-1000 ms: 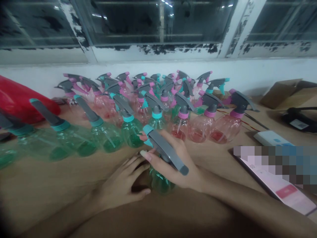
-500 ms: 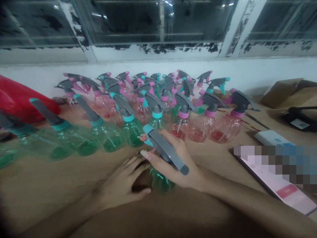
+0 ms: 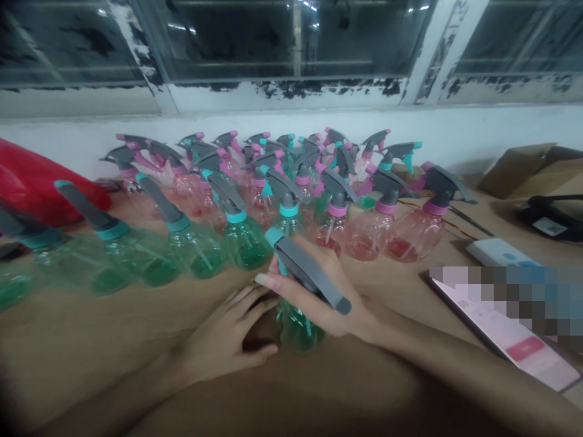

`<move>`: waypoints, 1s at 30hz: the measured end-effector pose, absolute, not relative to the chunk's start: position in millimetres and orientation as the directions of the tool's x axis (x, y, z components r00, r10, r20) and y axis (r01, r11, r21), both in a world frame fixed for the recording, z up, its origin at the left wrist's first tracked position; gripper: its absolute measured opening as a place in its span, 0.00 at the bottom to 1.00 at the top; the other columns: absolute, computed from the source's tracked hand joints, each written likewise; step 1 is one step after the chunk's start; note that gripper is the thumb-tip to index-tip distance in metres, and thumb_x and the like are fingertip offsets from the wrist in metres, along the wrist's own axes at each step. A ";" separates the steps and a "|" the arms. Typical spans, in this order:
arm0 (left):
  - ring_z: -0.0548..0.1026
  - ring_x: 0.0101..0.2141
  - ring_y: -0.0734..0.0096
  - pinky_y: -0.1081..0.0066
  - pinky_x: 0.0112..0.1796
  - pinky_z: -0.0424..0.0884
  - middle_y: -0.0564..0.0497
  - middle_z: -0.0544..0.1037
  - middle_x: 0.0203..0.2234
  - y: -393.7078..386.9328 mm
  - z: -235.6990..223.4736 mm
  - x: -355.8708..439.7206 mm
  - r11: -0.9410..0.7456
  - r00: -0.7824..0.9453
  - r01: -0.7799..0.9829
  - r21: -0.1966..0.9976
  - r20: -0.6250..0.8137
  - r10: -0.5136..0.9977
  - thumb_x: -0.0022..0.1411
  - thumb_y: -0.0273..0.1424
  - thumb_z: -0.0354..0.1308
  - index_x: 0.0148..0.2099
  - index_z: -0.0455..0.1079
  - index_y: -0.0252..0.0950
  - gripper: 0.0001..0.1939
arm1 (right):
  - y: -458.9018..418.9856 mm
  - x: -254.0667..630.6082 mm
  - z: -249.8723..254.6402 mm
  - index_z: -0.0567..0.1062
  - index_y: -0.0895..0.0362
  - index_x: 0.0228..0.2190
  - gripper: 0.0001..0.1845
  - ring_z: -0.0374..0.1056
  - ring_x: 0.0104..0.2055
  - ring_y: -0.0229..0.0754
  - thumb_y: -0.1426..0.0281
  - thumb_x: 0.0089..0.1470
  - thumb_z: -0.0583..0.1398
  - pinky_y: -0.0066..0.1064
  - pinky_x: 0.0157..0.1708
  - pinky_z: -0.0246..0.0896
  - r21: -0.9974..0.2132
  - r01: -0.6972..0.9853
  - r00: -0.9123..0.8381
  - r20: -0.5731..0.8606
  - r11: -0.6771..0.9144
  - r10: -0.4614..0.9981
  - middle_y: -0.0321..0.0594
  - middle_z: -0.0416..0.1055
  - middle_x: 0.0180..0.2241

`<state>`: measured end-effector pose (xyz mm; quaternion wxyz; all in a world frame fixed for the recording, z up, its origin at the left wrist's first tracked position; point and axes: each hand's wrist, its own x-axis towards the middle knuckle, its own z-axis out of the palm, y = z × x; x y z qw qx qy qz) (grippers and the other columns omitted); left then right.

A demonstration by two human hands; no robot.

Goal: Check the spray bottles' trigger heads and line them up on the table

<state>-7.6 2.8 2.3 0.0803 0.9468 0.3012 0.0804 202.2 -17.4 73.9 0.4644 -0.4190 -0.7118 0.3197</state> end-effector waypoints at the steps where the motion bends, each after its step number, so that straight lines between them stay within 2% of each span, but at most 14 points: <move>1: 0.55 0.60 0.48 0.51 0.57 0.53 0.40 0.57 0.62 2.8 2.3 -7.6 -0.804 0.804 0.559 0.202 0.105 0.585 0.57 0.44 0.60 0.61 0.59 0.32 0.35 | -16.4 202.6 72.7 0.72 0.52 0.33 0.12 0.66 0.24 0.39 0.57 0.52 0.60 0.33 0.24 0.63 -0.850 0.297 -0.226 0.381 0.436 0.897 0.33 0.68 0.23; 3: 0.54 0.60 0.48 0.51 0.57 0.53 0.40 0.57 0.62 2.7 2.0 -7.7 -0.805 0.805 0.557 0.205 0.107 0.584 0.57 0.44 0.60 0.61 0.59 0.32 0.35 | -15.1 203.4 70.1 0.73 0.52 0.40 0.16 0.67 0.27 0.41 0.56 0.52 0.60 0.35 0.26 0.64 -0.853 0.302 -0.229 0.368 0.425 0.901 0.36 0.70 0.27; 5: 0.54 0.61 0.48 0.51 0.58 0.52 0.39 0.57 0.62 2.5 1.4 -7.9 -0.810 0.809 0.550 0.206 0.112 0.578 0.57 0.43 0.60 0.61 0.59 0.31 0.35 | -14.9 204.1 68.0 0.72 0.52 0.43 0.19 0.67 0.27 0.41 0.56 0.52 0.60 0.35 0.26 0.63 -0.848 0.318 -0.218 0.371 0.425 0.903 0.36 0.69 0.28; 10: 0.55 0.60 0.50 0.51 0.58 0.52 0.40 0.57 0.62 2.9 -0.2 -8.7 -0.816 0.812 0.540 0.205 0.130 0.570 0.57 0.43 0.60 0.62 0.58 0.32 0.35 | -17.0 204.3 67.4 0.71 0.51 0.43 0.17 0.67 0.28 0.40 0.57 0.53 0.59 0.35 0.28 0.62 -0.847 0.321 -0.213 0.371 0.424 0.904 0.35 0.70 0.28; 17: 0.54 0.60 0.49 0.51 0.57 0.53 0.40 0.57 0.62 3.4 -1.3 -9.3 -0.823 0.814 0.535 0.192 0.146 0.563 0.58 0.45 0.59 0.61 0.58 0.33 0.35 | -19.6 201.3 70.2 0.71 0.52 0.44 0.17 0.63 0.22 0.38 0.59 0.54 0.58 0.33 0.23 0.59 -0.872 0.317 -0.187 0.328 0.373 0.926 0.32 0.67 0.22; 23: 0.56 0.60 0.49 0.50 0.56 0.54 0.40 0.58 0.61 3.7 -0.6 -8.5 -0.820 0.811 0.538 0.197 0.145 0.567 0.58 0.45 0.58 0.61 0.58 0.34 0.33 | -19.0 202.4 71.1 0.70 0.53 0.43 0.15 0.70 0.28 0.41 0.62 0.54 0.59 0.35 0.27 0.64 -0.872 0.292 -0.201 0.345 0.392 0.917 0.35 0.71 0.27; 30: 0.55 0.60 0.49 0.50 0.57 0.54 0.39 0.58 0.61 2.2 0.8 -8.3 -0.822 0.814 0.541 0.181 0.134 0.565 0.58 0.45 0.58 0.61 0.59 0.32 0.33 | -18.8 202.9 69.8 0.71 0.52 0.43 0.15 0.71 0.30 0.41 0.62 0.54 0.59 0.34 0.28 0.66 -0.865 0.287 -0.197 0.367 0.412 0.909 0.36 0.72 0.30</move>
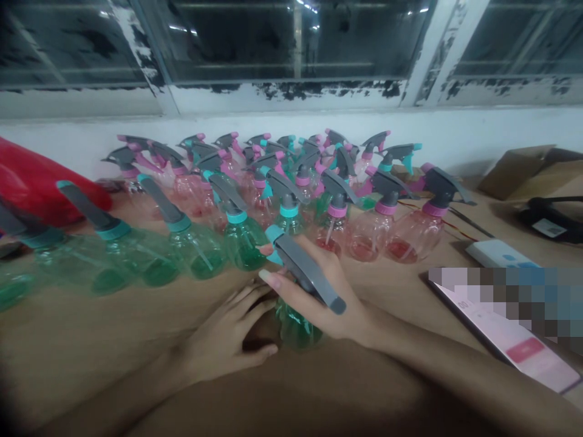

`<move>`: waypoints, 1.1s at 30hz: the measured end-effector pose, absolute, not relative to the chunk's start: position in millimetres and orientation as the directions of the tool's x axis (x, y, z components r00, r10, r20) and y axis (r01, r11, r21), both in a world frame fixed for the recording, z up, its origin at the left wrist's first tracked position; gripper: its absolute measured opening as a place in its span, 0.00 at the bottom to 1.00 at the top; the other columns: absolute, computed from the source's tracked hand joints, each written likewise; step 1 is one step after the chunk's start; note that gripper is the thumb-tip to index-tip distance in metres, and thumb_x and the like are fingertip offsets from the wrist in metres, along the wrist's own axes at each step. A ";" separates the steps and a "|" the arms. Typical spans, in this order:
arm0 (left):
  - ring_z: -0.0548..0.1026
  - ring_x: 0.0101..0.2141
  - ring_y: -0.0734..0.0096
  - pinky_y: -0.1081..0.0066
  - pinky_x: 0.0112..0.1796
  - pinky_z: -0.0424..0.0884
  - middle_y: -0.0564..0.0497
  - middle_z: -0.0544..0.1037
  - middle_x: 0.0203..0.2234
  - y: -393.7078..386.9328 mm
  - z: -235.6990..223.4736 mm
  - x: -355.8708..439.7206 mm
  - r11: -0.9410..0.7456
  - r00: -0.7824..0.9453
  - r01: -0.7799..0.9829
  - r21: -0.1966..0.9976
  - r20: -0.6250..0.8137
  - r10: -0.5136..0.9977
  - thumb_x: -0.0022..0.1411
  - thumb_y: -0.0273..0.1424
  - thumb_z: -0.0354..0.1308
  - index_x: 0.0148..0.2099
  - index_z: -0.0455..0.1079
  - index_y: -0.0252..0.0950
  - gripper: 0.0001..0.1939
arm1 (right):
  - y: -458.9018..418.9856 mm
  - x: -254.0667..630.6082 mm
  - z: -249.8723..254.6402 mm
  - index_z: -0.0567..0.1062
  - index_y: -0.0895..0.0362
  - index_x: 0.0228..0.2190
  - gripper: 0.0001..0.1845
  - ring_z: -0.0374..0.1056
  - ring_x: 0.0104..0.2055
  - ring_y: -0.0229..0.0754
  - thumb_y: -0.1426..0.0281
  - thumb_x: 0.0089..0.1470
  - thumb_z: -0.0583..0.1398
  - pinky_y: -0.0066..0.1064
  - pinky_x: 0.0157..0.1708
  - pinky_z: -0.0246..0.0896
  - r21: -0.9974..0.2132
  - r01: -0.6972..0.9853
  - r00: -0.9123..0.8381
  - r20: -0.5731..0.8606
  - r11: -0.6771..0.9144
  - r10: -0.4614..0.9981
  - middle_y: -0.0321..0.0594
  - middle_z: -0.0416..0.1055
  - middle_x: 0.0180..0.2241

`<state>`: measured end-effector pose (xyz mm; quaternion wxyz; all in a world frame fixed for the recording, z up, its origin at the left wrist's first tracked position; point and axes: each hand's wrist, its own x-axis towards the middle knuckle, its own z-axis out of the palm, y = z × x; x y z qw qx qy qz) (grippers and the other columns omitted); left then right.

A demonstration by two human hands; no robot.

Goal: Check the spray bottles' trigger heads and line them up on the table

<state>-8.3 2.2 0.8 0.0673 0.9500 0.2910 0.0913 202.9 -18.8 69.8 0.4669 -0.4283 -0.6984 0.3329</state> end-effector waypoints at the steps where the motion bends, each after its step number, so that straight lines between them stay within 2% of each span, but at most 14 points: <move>1: 0.56 0.60 0.49 0.50 0.57 0.54 0.39 0.58 0.61 1.9 0.6 -8.6 -0.821 0.813 0.543 0.179 0.133 0.567 0.58 0.45 0.58 0.61 0.59 0.32 0.34 | -18.5 203.2 69.5 0.71 0.52 0.44 0.15 0.71 0.30 0.41 0.62 0.54 0.59 0.34 0.28 0.66 -0.862 0.292 -0.199 0.368 0.414 0.908 0.36 0.72 0.30; 9: 0.54 0.60 0.48 0.50 0.57 0.53 0.40 0.57 0.62 2.0 -0.4 -8.5 -0.810 0.806 0.554 0.192 0.119 0.579 0.58 0.44 0.58 0.61 0.58 0.32 0.33 | -15.5 203.4 66.3 0.70 0.52 0.44 0.16 0.72 0.31 0.42 0.61 0.54 0.60 0.35 0.28 0.66 -0.870 0.266 -0.216 0.366 0.415 0.905 0.37 0.73 0.30; 14: 0.53 0.61 0.50 0.50 0.58 0.51 0.39 0.55 0.62 2.6 -0.7 -7.7 -0.814 0.812 0.544 0.202 0.116 0.572 0.57 0.44 0.59 0.61 0.58 0.33 0.35 | -14.7 204.9 67.0 0.72 0.50 0.43 0.16 0.71 0.38 0.42 0.62 0.52 0.62 0.34 0.36 0.67 -0.859 0.213 -0.275 0.404 0.465 0.872 0.37 0.73 0.38; 18: 0.53 0.61 0.49 0.51 0.58 0.52 0.38 0.55 0.62 2.6 -2.0 -7.3 -0.819 0.813 0.526 0.227 0.148 0.563 0.56 0.43 0.60 0.62 0.56 0.32 0.36 | -15.2 206.2 68.7 0.71 0.49 0.47 0.19 0.70 0.33 0.41 0.61 0.53 0.61 0.35 0.34 0.67 -0.868 0.223 -0.328 0.362 0.444 0.873 0.37 0.73 0.35; 21: 0.54 0.60 0.49 0.50 0.57 0.53 0.39 0.57 0.62 1.8 -2.0 -7.8 -0.809 0.801 0.524 0.268 0.168 0.575 0.55 0.43 0.60 0.64 0.53 0.34 0.38 | -16.1 205.7 70.5 0.70 0.49 0.49 0.21 0.71 0.36 0.42 0.62 0.53 0.60 0.36 0.36 0.68 -0.876 0.212 -0.335 0.351 0.433 0.874 0.38 0.73 0.37; 25: 0.56 0.60 0.48 0.49 0.57 0.53 0.40 0.56 0.62 -1.7 1.0 -7.5 -0.777 0.776 0.536 0.331 0.171 0.608 0.55 0.43 0.61 0.64 0.50 0.35 0.41 | -16.3 203.9 72.5 0.72 0.51 0.44 0.16 0.71 0.36 0.43 0.63 0.52 0.62 0.36 0.36 0.68 -0.887 0.185 -0.306 0.356 0.422 0.883 0.38 0.73 0.36; 29: 0.55 0.60 0.50 0.51 0.57 0.54 0.39 0.55 0.62 -10.4 6.3 -3.9 -0.758 0.763 0.514 0.402 0.190 0.618 0.54 0.43 0.62 0.65 0.45 0.35 0.44 | -16.0 196.7 71.2 0.72 0.51 0.42 0.15 0.72 0.40 0.42 0.63 0.52 0.62 0.35 0.41 0.68 -0.899 0.094 -0.302 0.384 0.428 0.873 0.39 0.72 0.43; 33: 0.59 0.57 0.48 0.50 0.55 0.58 0.39 0.62 0.57 -22.1 8.8 -5.9 -0.694 0.683 0.542 0.474 0.233 0.692 0.53 0.41 0.62 0.64 0.46 0.35 0.42 | -15.9 181.7 69.2 0.71 0.50 0.43 0.16 0.71 0.37 0.41 0.60 0.52 0.61 0.35 0.38 0.68 -0.888 0.110 -0.315 0.394 0.446 0.863 0.38 0.72 0.41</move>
